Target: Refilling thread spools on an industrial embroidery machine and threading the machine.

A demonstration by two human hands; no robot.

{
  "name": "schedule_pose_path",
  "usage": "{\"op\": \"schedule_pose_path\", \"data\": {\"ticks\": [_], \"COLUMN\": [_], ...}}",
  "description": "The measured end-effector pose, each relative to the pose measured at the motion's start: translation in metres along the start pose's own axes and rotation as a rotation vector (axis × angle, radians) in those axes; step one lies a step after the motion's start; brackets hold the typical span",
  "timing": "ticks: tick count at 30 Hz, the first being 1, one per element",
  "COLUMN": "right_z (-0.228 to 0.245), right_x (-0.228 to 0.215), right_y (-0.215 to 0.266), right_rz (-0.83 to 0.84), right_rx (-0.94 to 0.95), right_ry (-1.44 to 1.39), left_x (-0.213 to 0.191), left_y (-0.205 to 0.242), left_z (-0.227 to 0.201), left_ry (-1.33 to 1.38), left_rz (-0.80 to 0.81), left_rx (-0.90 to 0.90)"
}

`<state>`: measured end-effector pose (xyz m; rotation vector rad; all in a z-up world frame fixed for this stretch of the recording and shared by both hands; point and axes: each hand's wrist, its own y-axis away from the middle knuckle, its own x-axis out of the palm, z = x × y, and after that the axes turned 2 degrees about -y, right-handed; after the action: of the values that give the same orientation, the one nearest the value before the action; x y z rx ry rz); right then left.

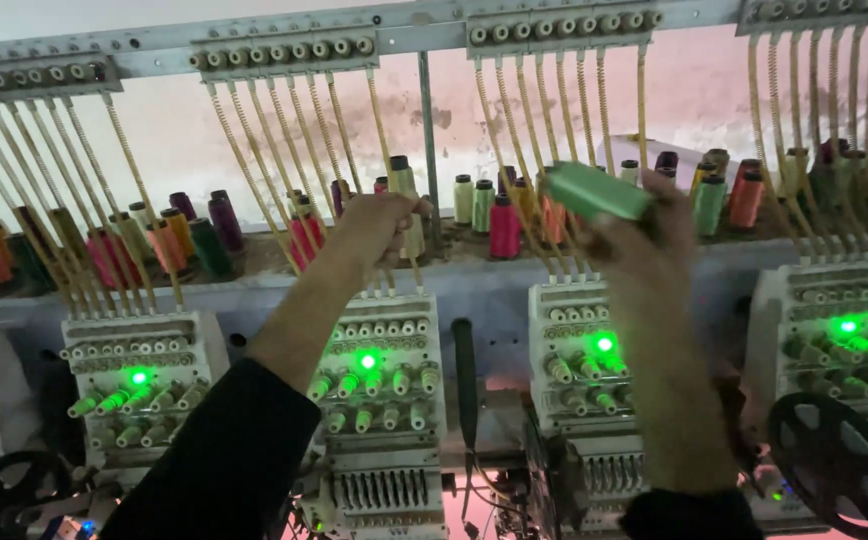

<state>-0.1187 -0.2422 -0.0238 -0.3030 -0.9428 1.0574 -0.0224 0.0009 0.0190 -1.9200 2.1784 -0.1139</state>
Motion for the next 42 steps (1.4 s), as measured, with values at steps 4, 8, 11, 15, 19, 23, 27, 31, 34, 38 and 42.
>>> {"op": "schedule_pose_path", "data": {"ticks": [4,8,11,15,19,23,27,31,34,38,42], "right_z": [-0.023,-0.064,-0.077,-0.086,-0.078,-0.066,-0.062,-0.076,-0.095,-0.108,-0.073], "right_x": [0.048,0.081,0.086,0.087,0.091,0.087,0.065,0.058,0.057,0.053,0.043], "right_y": [-0.007,-0.041,-0.058,-0.063,-0.061,-0.051,-0.028,-0.013,-0.007,-0.010,-0.011], "right_rz": [0.140,0.216,0.237,0.188,0.176,0.240,0.465,0.675,0.644,0.204,-0.130], "right_rx": [-0.052,-0.131,-0.140,-0.065,0.040,0.217,-0.278,-0.627,-0.634,-0.523,0.101], "right_ry": [-0.069,-0.024,0.201,0.625,0.739,0.765,0.510,0.478,0.486,0.477,0.004], "left_x": [0.003,0.008,0.014,0.023,0.027,0.036,0.031,0.022,0.019,0.019,0.012], "left_y": [-0.008,-0.012,0.003,0.036,0.027,0.019,0.013,0.002,-0.011,0.002,-0.014], "left_z": [0.006,0.004,-0.014,-0.035,-0.034,-0.032,-0.028,-0.010,-0.002,0.005,0.015], "left_ry": [-0.417,-0.738,-0.942,-1.181,-1.159,-1.199,-0.846,-0.636,-0.446,-0.190,-0.108], "left_rz": [-0.009,0.027,0.016,-0.032,-0.023,0.031,0.016,-0.027,-0.011,0.017,0.000], "left_rx": [0.226,0.352,0.434,0.434,0.435,0.449,0.516,0.431,0.453,0.327,0.280]}}
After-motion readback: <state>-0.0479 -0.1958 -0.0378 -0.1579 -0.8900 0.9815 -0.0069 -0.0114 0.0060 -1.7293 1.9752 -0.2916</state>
